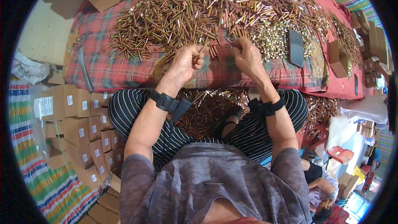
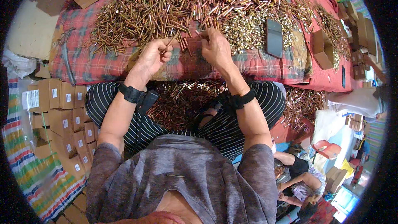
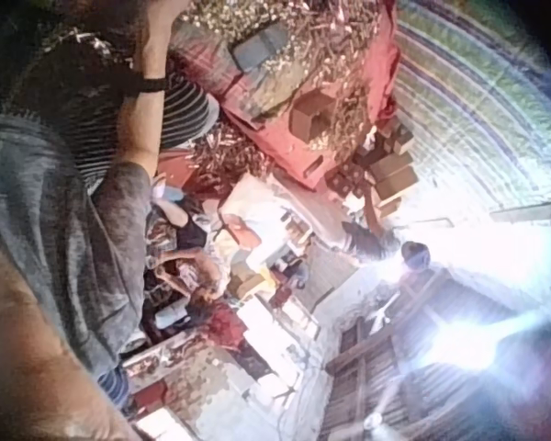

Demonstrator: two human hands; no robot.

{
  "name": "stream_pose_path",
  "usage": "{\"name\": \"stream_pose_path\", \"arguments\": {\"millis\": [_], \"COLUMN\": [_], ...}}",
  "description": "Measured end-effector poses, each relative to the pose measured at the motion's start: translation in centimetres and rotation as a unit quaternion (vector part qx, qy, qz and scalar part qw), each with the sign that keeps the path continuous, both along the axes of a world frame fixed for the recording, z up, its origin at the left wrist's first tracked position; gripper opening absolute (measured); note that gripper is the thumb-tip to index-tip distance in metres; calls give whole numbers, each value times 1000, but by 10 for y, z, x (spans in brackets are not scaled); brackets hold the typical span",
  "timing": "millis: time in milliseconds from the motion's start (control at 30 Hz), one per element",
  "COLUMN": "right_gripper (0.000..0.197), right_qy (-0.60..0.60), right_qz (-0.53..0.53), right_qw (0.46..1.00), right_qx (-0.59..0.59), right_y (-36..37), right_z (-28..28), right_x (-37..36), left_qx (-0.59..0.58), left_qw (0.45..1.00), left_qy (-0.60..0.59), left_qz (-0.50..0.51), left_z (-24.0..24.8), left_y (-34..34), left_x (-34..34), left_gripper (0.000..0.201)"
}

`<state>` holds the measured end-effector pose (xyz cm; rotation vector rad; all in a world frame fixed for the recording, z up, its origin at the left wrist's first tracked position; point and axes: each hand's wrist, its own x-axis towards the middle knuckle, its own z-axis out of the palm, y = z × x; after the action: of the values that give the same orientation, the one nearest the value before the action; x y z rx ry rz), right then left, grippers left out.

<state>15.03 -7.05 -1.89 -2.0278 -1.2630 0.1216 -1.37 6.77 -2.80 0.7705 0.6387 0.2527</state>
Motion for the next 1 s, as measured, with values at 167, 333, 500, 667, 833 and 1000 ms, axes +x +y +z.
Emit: {"name": "stream_pose_path", "arguments": {"millis": [167, 333, 500, 667, 833, 1000], "right_gripper": [19, 21, 17, 21, 26, 29], "right_qy": [-63, -107, -116, -109, -79, -72], "right_qz": [25, 28, 24, 39, 45, 52], "right_qw": [997, 993, 992, 993, 996, 996], "right_qx": [-29, -31, -34, -13, -17, 0], "right_y": [2, 0, 0, -2, -3, -6], "right_z": [16, 18, 21, 19, 18, 15], "right_x": [-22, -27, -32, -30, -32, -32], "left_qx": [104, 264, 377, 360, 286, 371], "left_qw": [994, 965, 926, 932, 957, 927], "left_qy": [-24, -16, -16, 8, 3, 23], "left_qz": [-15, -1, -3, -35, -36, -53], "left_z": [7, 11, 12, 22, 19, 22], "left_y": [-12, -19, -20, -21, -19, -21], "left_x": [-1, -1, -2, -5, -5, -4], "left_gripper": [19, 16, 16, 19, 20, 21]}}
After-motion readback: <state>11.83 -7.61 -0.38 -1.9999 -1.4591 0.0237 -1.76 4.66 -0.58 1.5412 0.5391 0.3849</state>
